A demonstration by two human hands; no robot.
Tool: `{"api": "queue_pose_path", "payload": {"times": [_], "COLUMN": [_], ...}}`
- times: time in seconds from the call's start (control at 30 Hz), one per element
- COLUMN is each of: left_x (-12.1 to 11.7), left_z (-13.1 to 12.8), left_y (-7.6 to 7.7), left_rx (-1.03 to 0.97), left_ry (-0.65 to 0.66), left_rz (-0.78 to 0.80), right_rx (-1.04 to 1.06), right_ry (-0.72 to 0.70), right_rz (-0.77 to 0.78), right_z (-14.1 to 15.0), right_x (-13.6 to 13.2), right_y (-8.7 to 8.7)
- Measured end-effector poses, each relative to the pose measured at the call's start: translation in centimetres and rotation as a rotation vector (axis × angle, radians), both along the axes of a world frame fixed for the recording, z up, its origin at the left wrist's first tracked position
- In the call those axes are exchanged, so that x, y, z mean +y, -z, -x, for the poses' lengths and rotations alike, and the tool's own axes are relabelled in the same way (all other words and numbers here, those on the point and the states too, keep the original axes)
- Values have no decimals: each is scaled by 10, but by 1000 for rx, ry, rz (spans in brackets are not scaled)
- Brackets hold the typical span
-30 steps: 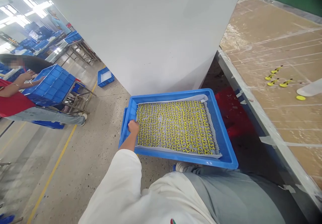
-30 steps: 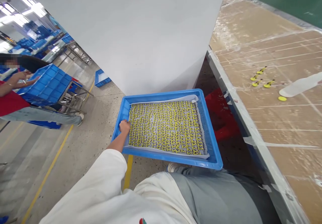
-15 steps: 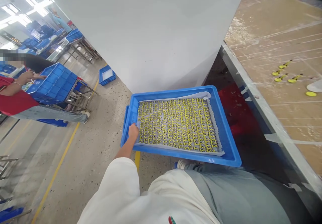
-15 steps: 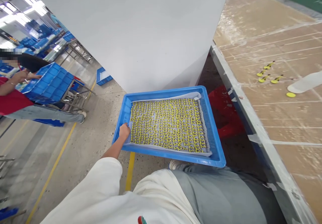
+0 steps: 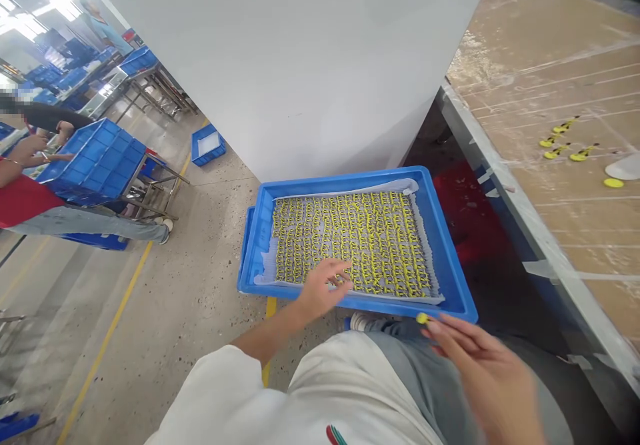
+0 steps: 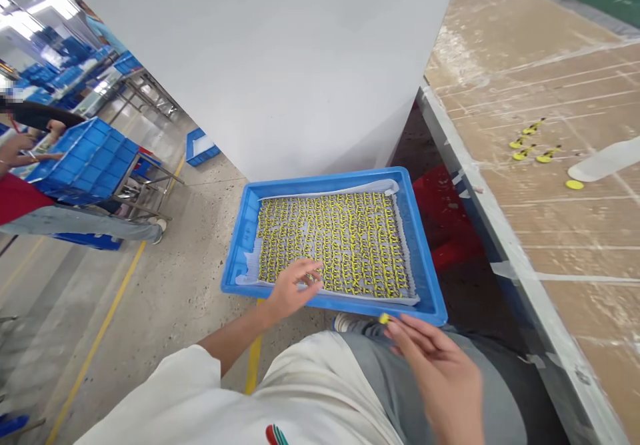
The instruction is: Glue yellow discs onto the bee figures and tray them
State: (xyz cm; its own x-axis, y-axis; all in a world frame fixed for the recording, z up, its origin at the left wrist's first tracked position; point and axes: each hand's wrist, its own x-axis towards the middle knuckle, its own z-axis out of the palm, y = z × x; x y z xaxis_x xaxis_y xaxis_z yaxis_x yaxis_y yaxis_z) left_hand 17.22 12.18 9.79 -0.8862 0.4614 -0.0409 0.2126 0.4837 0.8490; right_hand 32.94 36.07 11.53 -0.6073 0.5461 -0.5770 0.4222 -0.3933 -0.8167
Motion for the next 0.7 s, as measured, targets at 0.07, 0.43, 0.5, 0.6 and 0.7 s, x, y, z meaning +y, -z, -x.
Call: {"api": "queue_pose_path", "payload": {"times": [0.07,0.43,0.5,0.6,0.7], "left_x": [14,23,23,18,3], "left_z": [-17,-25,-26,-25,-9], "left_y": [-18,-36,-34,-26,-11], "left_rx": [8,143,143,120,103], "left_ry": [203,378,395,319,166], "left_rz": [-117,-237,-241,-167,-52], "right_rx": [51,207,203,203,214], "right_ry": [-83,-343,-376,-420,-451], "right_rz": [87,246,262,265,153], "right_z": [19,38,41,48,47], "right_x": [-19,-37,-40,-45,-41], "right_y": [-1,-9,-3,4,3]}}
